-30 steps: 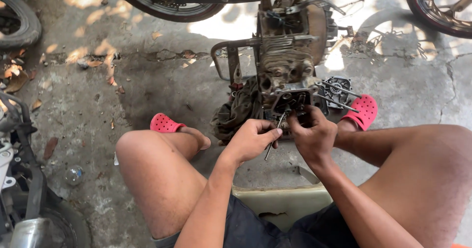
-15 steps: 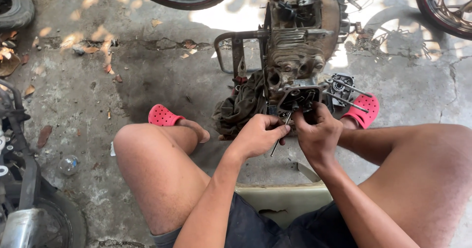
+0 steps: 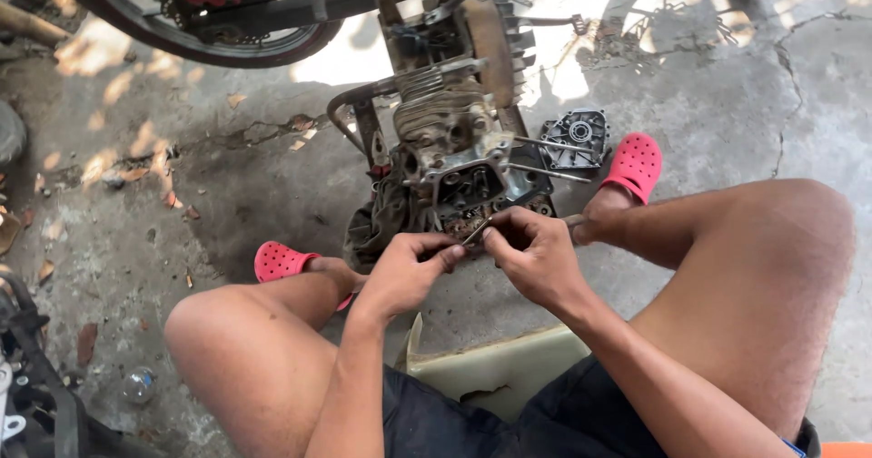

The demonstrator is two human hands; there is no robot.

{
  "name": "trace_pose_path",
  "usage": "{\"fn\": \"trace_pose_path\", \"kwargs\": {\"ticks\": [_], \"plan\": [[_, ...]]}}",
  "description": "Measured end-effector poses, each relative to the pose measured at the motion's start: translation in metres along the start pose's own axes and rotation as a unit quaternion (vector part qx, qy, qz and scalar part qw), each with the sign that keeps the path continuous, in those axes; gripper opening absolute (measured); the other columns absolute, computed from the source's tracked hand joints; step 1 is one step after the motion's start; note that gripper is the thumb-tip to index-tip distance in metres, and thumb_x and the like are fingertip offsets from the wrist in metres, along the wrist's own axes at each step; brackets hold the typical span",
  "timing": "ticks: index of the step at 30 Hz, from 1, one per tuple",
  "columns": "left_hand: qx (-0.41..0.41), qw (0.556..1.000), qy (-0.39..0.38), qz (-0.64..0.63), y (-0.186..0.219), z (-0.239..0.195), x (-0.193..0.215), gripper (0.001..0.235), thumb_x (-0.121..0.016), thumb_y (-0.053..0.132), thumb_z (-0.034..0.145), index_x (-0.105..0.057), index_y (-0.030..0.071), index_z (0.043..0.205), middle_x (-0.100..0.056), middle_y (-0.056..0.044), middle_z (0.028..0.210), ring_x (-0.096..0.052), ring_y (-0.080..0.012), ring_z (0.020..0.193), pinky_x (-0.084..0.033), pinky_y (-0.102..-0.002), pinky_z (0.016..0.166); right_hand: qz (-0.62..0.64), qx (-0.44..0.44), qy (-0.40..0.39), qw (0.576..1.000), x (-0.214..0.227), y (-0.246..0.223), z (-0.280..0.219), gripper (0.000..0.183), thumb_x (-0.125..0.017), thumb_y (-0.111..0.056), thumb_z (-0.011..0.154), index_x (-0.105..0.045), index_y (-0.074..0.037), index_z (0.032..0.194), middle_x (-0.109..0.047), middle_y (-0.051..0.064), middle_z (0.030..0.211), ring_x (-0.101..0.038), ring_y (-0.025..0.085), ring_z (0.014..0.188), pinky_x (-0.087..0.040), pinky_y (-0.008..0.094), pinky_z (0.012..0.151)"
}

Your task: Disassembling and repairing a motorcycle engine using hands and a wrench

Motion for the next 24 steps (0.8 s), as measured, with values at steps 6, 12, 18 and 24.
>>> {"fn": "trace_pose_path", "kwargs": {"ticks": [6, 12, 18, 24], "plan": [[-0.033, 0.999, 0.004, -0.004, 0.0, -0.002, 0.01, 0.007, -0.085, 0.016, 0.084, -0.086, 0.01, 0.088, -0.077, -0.006, 0.072, -0.061, -0.0101, 0.072, -0.052, -0.027, 0.065, 0.004, 0.01, -0.145, 0.989, 0.013, -0.033, -0.007, 0.013, -0.073, -0.013, 0.086, -0.079, -0.007, 0.077, -0.069, 0.009, 0.053, -0.064, 0.013, 0.05, -0.055, 0.029, 0.049], [-0.064, 0.975, 0.075, -0.199, -0.004, 0.001, -0.001, 0.034, -0.089, -0.003, 0.075, -0.073, -0.006, 0.105, -0.075, -0.019, 0.079, -0.058, -0.0119, 0.053, -0.047, -0.021, 0.043, -0.205, -0.037, -0.381, 0.901, 0.024, -0.051, -0.021, 0.031, -0.07, -0.028, 0.086, -0.069, -0.002, 0.07, -0.064, 0.015, 0.054, -0.055, 0.025, 0.05, -0.047, 0.041, 0.054], [-0.036, 0.935, 0.09, -0.342, -0.001, 0.009, -0.028, 0.012, -0.071, 0.001, 0.093, -0.066, -0.006, 0.101, -0.076, -0.027, 0.09, -0.072, -0.0217, 0.068, -0.063, -0.03, 0.058, -0.217, -0.073, -0.439, 0.869, 0.006, -0.041, -0.031, 0.031, -0.063, -0.031, 0.087, -0.064, -0.013, 0.062, -0.063, 0.002, 0.053, -0.057, 0.018, 0.049, -0.049, 0.033, 0.056], [-0.02, 0.945, 0.099, -0.31, -0.029, 0.019, -0.014, 0.016, -0.07, 0.003, 0.093, -0.07, -0.008, 0.105, -0.074, -0.024, 0.083, -0.069, -0.0229, 0.061, -0.058, -0.03, 0.05, -0.096, -0.096, -0.4, 0.906, -0.002, -0.03, -0.024, 0.034, -0.058, -0.033, 0.097, -0.07, -0.009, 0.076, -0.073, 0.007, 0.066, -0.069, 0.021, 0.066, -0.056, 0.036, 0.067]]}}
Point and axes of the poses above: each hand's wrist, its own z-axis towards the middle knuckle, its own x-axis out of the back of the hand, y = z × x, the point moved 5 cm from there along z, towards the middle knuckle
